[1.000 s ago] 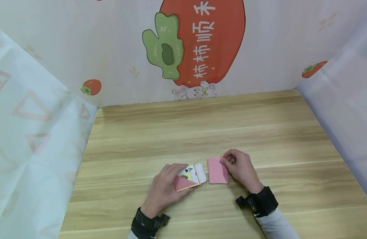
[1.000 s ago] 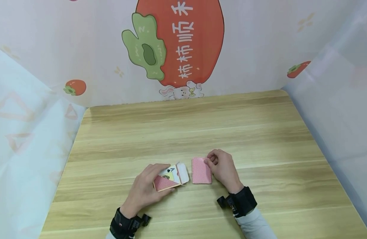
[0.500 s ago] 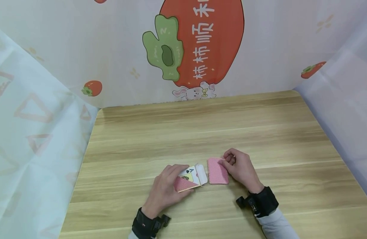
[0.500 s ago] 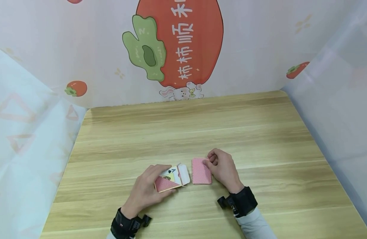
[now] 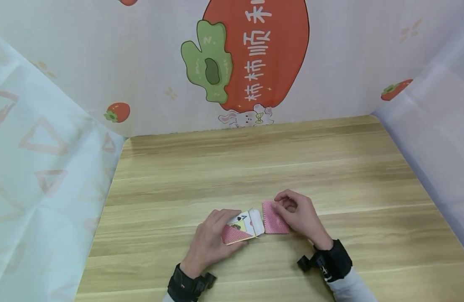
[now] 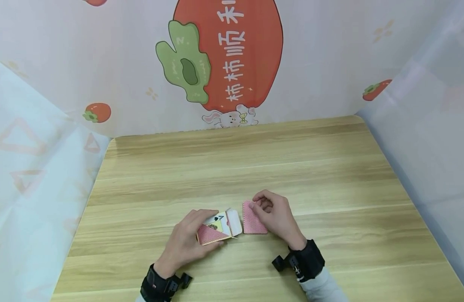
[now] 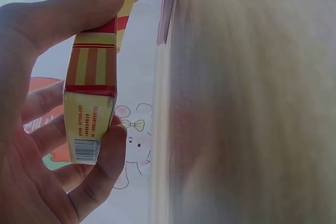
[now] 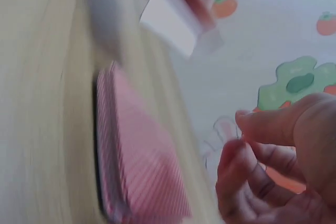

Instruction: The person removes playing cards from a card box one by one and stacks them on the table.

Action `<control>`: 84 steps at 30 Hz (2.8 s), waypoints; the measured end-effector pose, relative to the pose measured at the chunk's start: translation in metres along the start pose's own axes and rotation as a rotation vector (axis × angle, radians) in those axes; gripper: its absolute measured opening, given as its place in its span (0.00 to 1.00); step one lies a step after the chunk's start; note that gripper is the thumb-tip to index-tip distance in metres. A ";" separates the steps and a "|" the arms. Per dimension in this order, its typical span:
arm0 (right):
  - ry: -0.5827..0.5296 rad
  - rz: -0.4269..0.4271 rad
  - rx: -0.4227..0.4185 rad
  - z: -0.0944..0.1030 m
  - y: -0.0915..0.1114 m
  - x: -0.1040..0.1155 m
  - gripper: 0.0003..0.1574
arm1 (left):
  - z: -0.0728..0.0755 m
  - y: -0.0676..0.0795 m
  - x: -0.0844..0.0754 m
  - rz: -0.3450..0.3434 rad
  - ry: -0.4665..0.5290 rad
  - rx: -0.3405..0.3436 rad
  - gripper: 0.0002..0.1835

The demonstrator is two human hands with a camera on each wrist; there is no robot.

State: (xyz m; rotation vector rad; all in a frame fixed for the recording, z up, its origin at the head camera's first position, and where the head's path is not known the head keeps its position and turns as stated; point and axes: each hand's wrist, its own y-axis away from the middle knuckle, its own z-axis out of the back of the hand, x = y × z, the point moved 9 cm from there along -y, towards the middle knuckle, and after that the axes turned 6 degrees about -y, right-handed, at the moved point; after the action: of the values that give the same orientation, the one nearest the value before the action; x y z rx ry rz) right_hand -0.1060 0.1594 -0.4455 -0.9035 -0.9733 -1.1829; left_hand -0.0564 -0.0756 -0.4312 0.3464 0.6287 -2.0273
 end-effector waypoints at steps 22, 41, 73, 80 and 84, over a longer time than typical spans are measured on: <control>-0.270 0.008 0.350 -0.063 0.019 0.022 0.11 | 0.006 0.000 -0.009 -0.093 0.037 -0.078 0.43; -0.244 -0.093 0.351 -0.064 0.020 0.012 0.13 | 0.003 0.000 -0.011 -0.106 0.077 -0.046 0.41; -0.323 -0.224 0.388 -0.040 0.014 0.002 0.13 | 0.006 -0.002 0.002 -0.017 0.060 -0.026 0.42; -0.235 -0.189 0.325 -0.023 0.009 -0.002 0.15 | 0.007 -0.002 0.006 0.006 0.058 -0.022 0.42; -0.225 -0.193 0.283 -0.014 0.006 -0.004 0.15 | 0.008 -0.002 0.006 0.003 0.063 -0.029 0.42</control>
State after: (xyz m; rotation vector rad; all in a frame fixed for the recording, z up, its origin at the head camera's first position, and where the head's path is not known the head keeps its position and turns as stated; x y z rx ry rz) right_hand -0.0985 0.1490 -0.4544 -0.7369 -1.3984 -1.0824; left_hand -0.0610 -0.0836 -0.4267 0.3946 0.6953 -2.0091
